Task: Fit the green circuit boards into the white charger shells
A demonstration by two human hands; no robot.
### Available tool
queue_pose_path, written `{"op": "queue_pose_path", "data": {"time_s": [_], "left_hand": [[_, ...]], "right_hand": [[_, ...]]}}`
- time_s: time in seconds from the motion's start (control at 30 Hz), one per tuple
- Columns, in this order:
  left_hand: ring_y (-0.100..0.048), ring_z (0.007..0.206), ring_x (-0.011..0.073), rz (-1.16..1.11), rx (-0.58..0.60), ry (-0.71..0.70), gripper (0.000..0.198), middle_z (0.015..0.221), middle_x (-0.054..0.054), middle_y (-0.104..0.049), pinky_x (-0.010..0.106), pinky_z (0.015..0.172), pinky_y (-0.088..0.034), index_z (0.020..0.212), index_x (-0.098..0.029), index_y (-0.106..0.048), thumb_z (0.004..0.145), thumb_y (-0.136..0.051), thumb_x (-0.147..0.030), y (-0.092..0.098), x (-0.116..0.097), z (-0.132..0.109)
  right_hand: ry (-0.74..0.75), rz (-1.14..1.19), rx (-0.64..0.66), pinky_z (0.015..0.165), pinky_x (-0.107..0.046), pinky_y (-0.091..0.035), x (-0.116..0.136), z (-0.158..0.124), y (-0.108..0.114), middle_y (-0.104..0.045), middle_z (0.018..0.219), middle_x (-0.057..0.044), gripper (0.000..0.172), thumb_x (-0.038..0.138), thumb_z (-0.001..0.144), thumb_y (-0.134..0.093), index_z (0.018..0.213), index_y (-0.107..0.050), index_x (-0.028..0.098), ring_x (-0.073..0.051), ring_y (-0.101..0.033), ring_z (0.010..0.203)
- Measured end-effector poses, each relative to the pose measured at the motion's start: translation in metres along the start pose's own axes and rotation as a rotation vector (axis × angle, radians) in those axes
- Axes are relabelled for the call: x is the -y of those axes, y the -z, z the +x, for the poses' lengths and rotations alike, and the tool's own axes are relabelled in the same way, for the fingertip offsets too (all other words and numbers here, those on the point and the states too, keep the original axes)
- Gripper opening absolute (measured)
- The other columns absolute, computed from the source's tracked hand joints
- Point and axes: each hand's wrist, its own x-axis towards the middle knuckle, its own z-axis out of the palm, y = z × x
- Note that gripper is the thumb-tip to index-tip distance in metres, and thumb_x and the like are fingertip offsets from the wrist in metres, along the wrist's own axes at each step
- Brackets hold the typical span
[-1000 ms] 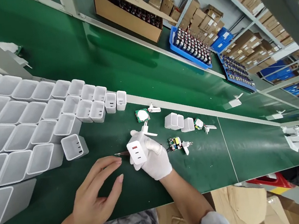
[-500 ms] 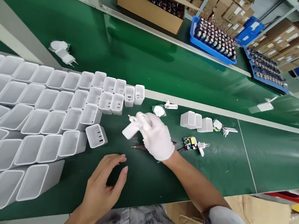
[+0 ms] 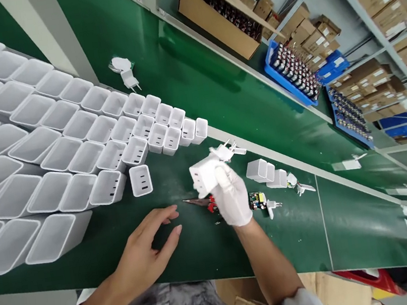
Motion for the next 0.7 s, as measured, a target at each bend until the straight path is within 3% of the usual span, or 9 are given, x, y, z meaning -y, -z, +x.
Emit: {"op": "queue_pose_path", "data": {"time_s": [0.07,0.17,0.27,0.37,0.47,0.53,0.57,0.63,0.7], "left_hand": [[-0.067,0.089,0.0174,-0.032,-0.021,0.015,0.039,0.100,0.005,-0.069,0.030,0.077,-0.059,0.130,-0.023,-0.050,0.092,-0.058,-0.021,-0.003,-0.011,0.007],[-0.067,0.090,0.0173,-0.083,-0.065,-0.012,0.049,0.102,0.004,-0.069,0.030,0.079,-0.059,0.137,-0.026,-0.044,0.091,-0.060,-0.024,-0.009,-0.025,0.019],[-0.067,0.090,0.0183,-0.119,-0.077,-0.029,0.058,0.103,0.004,-0.067,0.031,0.077,-0.059,0.142,-0.028,-0.040,0.089,-0.064,-0.025,-0.015,-0.031,0.028],[-0.066,0.087,0.0196,-0.145,0.012,0.026,0.073,0.104,0.006,-0.062,0.032,0.073,-0.059,0.145,-0.029,-0.038,0.082,-0.073,-0.031,-0.017,-0.026,0.034],[-0.066,0.100,0.0224,-0.285,0.050,0.092,0.064,0.115,0.008,-0.058,0.034,0.080,-0.060,0.134,-0.029,-0.049,0.077,-0.078,-0.035,-0.018,-0.014,0.035],[-0.065,0.109,0.0239,-0.452,0.070,0.149,0.053,0.120,0.008,-0.059,0.035,0.086,-0.060,0.124,-0.029,-0.053,0.078,-0.078,-0.036,-0.019,-0.008,0.034],[-0.065,0.110,0.0242,-0.542,0.098,0.192,0.051,0.120,0.008,-0.060,0.036,0.086,-0.060,0.122,-0.028,-0.052,0.078,-0.078,-0.036,-0.019,-0.006,0.034],[-0.069,0.104,0.0248,-0.725,0.171,0.279,0.052,0.121,0.010,-0.062,0.039,0.082,-0.062,0.121,-0.029,-0.046,0.080,-0.076,-0.037,-0.020,-0.006,0.032],[-0.072,0.099,0.0261,-0.876,0.222,0.354,0.051,0.130,0.011,-0.059,0.044,0.078,-0.064,0.118,-0.031,-0.041,0.080,-0.076,-0.035,-0.022,-0.010,0.030]], "right_hand": [[-0.143,0.244,0.069,0.055,-0.030,-0.056,0.008,-0.010,-0.001,-0.071,0.085,-0.004,0.048,0.053,0.092,-0.055,0.128,-0.060,0.022,-0.017,-0.065,0.062],[-0.237,0.360,0.114,0.047,-0.026,-0.052,0.012,-0.020,0.000,-0.069,0.077,-0.002,0.045,0.053,0.089,-0.059,0.120,-0.063,0.020,-0.016,-0.063,0.057],[-0.256,0.359,0.127,0.047,-0.026,-0.052,0.010,-0.027,-0.001,-0.071,0.082,-0.004,0.050,0.056,0.089,-0.058,0.124,-0.062,0.020,-0.016,-0.064,0.060],[-0.223,0.273,0.125,0.059,-0.031,-0.058,0.008,-0.037,-0.003,-0.073,0.098,-0.006,0.053,0.058,0.092,-0.053,0.131,-0.058,0.022,-0.019,-0.068,0.071],[-0.071,0.042,0.184,0.079,-0.036,-0.058,0.009,-0.048,0.003,-0.073,0.106,-0.005,0.049,0.057,0.094,-0.050,0.129,-0.062,0.024,-0.021,-0.069,0.087],[0.017,-0.164,0.284,0.078,-0.036,-0.058,0.011,-0.055,0.021,-0.074,0.093,-0.003,0.047,0.054,0.098,-0.044,0.126,-0.065,0.024,-0.019,-0.069,0.079],[0.056,-0.284,0.264,0.075,-0.035,-0.057,0.011,-0.058,0.035,-0.074,0.086,-0.003,0.045,0.052,0.100,-0.041,0.124,-0.067,0.024,-0.018,-0.068,0.073],[0.139,-0.589,0.063,0.072,-0.036,-0.056,0.009,-0.063,0.065,-0.074,0.089,-0.005,0.040,0.045,0.101,-0.041,0.117,-0.070,0.023,-0.019,-0.068,0.072],[0.201,-0.981,-0.091,0.076,-0.037,-0.054,0.002,-0.066,0.093,-0.073,0.104,-0.008,0.030,0.033,0.098,-0.048,0.111,-0.072,0.022,-0.023,-0.068,0.086]]}}
